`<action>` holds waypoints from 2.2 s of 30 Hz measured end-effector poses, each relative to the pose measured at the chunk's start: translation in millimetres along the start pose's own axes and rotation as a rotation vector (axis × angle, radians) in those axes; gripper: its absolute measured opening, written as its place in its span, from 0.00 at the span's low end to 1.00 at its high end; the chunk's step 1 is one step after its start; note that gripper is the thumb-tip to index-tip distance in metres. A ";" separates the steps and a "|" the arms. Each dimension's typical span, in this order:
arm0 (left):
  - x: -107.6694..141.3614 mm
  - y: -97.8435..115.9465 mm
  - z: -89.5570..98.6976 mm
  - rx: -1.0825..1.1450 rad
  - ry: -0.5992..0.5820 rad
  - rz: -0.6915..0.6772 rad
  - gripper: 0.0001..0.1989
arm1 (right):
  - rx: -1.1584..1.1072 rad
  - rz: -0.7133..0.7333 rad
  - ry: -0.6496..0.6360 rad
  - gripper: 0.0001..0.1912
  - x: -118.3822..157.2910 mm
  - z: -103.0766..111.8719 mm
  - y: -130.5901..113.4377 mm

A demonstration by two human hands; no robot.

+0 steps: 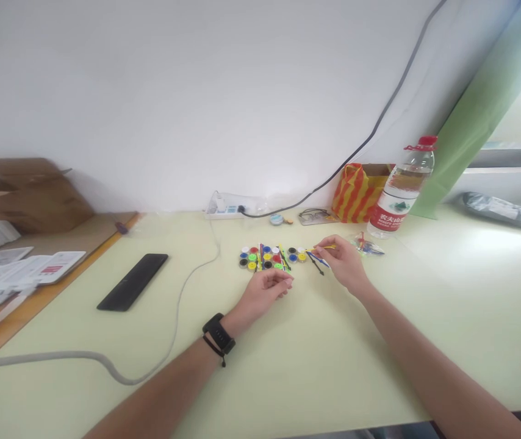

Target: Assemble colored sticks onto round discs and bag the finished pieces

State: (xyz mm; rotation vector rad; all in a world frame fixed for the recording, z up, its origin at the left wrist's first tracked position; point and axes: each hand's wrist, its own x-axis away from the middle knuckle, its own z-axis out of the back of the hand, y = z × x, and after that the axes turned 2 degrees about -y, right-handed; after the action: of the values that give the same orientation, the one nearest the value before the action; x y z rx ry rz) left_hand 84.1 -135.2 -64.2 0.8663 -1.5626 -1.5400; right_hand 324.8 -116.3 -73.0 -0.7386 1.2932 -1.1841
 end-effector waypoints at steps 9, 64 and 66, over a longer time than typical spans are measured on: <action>-1.3 -3.4 0.9 -0.012 0.000 -0.016 0.17 | 0.116 0.051 -0.003 0.15 -0.1 -5.1 15.0; 4.1 -6.1 1.1 -0.338 0.062 -0.277 0.08 | -0.081 -0.027 -0.528 0.12 32.6 -37.3 -33.1; 1.7 -6.7 2.6 -0.280 0.069 -0.273 0.08 | -0.121 -0.008 -0.518 0.12 32.3 -40.9 -30.6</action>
State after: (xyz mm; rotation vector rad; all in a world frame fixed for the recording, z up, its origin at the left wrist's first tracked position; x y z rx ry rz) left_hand 80.6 -135.7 -70.7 0.9883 -1.1790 -1.8478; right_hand 274.1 -147.5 -62.7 -1.0577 0.9297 -0.8464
